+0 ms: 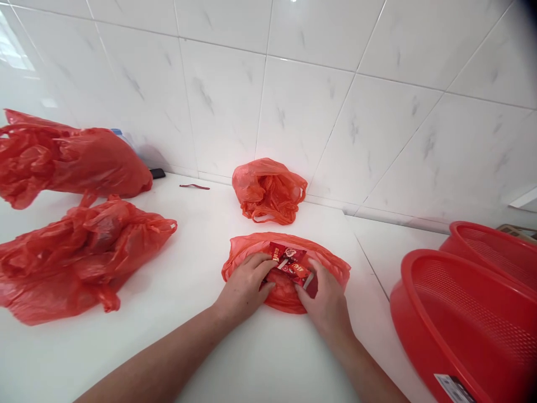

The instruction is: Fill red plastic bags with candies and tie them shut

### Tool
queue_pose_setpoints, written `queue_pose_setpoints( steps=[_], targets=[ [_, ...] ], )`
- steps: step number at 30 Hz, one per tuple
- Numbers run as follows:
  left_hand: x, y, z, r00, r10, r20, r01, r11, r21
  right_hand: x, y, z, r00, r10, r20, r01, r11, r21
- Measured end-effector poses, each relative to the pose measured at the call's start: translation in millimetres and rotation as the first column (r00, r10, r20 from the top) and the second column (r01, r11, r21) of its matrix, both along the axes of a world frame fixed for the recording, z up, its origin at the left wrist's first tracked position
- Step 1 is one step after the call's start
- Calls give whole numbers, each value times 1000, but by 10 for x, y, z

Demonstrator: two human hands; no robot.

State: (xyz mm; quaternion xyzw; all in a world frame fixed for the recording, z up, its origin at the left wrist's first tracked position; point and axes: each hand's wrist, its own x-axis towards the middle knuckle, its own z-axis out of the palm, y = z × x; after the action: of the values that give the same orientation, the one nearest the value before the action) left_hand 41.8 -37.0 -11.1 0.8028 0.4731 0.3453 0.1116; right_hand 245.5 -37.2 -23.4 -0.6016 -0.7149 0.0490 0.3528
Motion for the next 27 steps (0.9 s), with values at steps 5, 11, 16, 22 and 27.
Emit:
queue_pose_setpoints(
  steps=[5,11,16,22,27],
  targets=[
    [24,-14,-3,999,-50,12,50,997,57,-33,-115,115,991,50,-121,-64,992,-111],
    [24,13,-37,997,-74,24,72,996,43,-40,-169,168,945,163,-283,-222,956,-190],
    [32,-20,-3,996,-36,85,32,998,51,-34,-191,178,896,128,-425,-211,965,-155],
    [73,-89,35,937,-54,344,136,966,-218,-89,-255,248,780,100,-618,-331,904,-270],
    [95,-80,71,798,-78,598,354,864,-359,-118,-290,279,718,90,-690,-410,856,-315]
  ],
)
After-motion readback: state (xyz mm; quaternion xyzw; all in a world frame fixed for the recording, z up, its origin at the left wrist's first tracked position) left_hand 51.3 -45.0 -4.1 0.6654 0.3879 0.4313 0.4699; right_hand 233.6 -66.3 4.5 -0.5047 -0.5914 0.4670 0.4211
